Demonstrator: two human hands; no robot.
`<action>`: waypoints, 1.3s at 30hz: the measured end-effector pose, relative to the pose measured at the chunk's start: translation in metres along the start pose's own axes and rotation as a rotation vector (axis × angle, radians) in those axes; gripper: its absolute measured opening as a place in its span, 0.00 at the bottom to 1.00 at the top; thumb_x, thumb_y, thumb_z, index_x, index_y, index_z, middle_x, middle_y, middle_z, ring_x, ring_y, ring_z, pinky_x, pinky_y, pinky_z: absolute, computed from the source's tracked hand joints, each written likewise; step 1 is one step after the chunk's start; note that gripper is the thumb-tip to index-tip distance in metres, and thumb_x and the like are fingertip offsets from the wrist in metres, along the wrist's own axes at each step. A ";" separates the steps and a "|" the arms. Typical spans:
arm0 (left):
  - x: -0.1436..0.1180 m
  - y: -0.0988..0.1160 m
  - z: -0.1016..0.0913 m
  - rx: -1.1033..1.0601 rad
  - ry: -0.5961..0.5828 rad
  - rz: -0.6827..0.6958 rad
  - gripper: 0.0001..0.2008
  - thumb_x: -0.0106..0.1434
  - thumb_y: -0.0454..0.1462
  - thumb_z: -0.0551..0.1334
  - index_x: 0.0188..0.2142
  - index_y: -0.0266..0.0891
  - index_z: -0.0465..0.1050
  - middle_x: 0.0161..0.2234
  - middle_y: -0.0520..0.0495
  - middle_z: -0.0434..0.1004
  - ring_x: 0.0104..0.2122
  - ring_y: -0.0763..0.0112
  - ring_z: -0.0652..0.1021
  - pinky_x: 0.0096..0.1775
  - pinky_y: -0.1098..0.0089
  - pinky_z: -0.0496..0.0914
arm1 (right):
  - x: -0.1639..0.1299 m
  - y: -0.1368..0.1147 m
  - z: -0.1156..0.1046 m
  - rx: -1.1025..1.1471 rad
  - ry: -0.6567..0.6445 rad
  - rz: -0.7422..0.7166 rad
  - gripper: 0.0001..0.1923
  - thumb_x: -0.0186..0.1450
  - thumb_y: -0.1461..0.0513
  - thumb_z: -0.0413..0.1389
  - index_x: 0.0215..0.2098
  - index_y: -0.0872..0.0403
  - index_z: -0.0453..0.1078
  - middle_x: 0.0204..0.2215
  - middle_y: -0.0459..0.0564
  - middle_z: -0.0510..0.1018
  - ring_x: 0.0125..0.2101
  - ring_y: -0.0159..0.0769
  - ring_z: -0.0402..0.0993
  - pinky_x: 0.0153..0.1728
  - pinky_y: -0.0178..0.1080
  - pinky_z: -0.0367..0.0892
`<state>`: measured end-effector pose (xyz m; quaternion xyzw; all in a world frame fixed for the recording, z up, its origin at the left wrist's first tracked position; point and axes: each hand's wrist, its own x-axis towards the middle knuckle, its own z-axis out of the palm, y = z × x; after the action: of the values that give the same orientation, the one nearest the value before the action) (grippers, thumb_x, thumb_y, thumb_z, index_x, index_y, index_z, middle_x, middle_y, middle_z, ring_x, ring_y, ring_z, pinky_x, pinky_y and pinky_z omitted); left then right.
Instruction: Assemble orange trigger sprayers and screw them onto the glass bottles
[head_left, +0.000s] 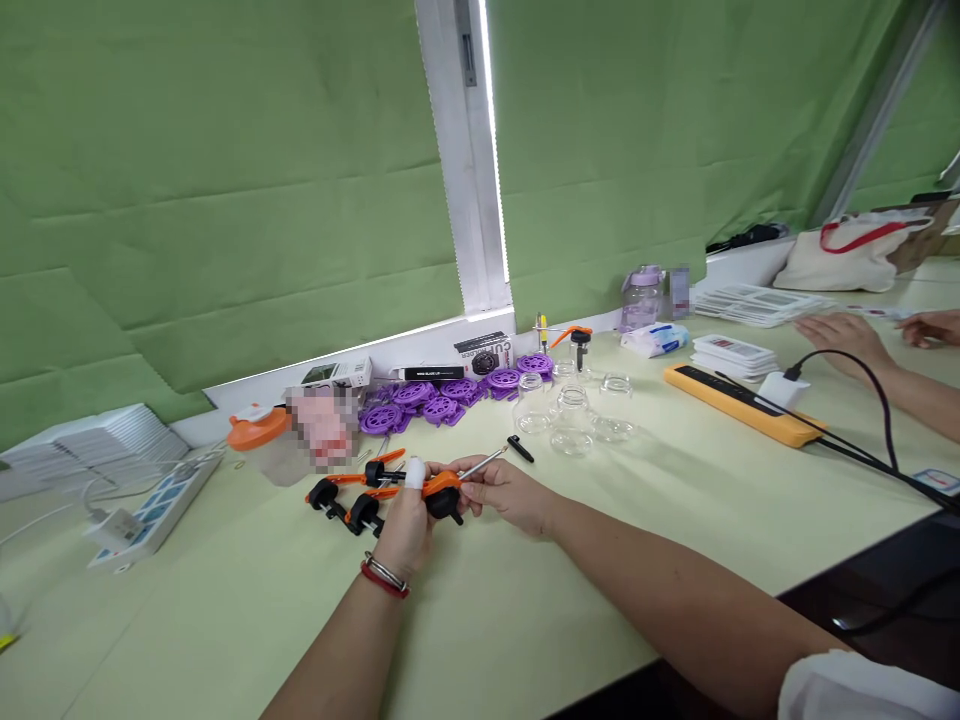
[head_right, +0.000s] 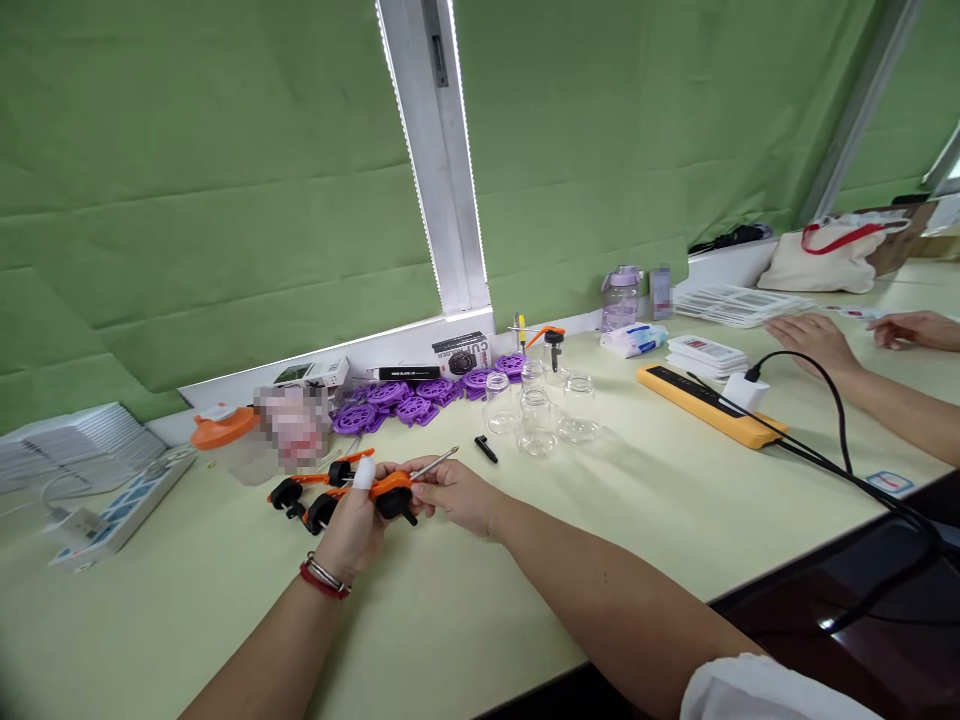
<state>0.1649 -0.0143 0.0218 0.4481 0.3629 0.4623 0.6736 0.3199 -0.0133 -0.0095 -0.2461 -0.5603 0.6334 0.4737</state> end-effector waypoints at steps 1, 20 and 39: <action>0.000 0.000 0.000 0.001 0.001 -0.025 0.23 0.58 0.54 0.56 0.35 0.36 0.68 0.24 0.48 0.74 0.23 0.68 0.76 0.27 0.69 0.69 | 0.000 -0.001 -0.001 -0.010 0.001 0.001 0.21 0.58 0.55 0.60 0.46 0.55 0.68 0.25 0.44 0.71 0.24 0.28 0.64 0.28 0.35 0.58; -0.001 0.003 0.001 -0.141 -0.061 0.007 0.11 0.58 0.42 0.61 0.33 0.35 0.69 0.22 0.51 0.69 0.18 0.74 0.70 0.23 0.72 0.63 | -0.003 -0.011 -0.003 0.039 0.008 0.071 0.18 0.56 0.55 0.63 0.38 0.55 0.65 0.17 0.38 0.65 0.17 0.22 0.54 0.18 0.30 0.45; 0.015 0.011 -0.017 -0.234 0.177 0.188 0.07 0.58 0.39 0.58 0.32 0.37 0.64 0.21 0.53 0.67 0.17 0.76 0.67 0.22 0.72 0.62 | 0.016 0.018 -0.005 -1.589 -0.044 -0.219 0.15 0.64 0.68 0.50 0.46 0.54 0.71 0.41 0.54 0.75 0.41 0.41 0.66 0.40 0.42 0.59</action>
<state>0.1506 0.0059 0.0253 0.3563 0.3212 0.6000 0.6402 0.3115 0.0045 -0.0242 -0.4408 -0.8738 -0.0004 0.2052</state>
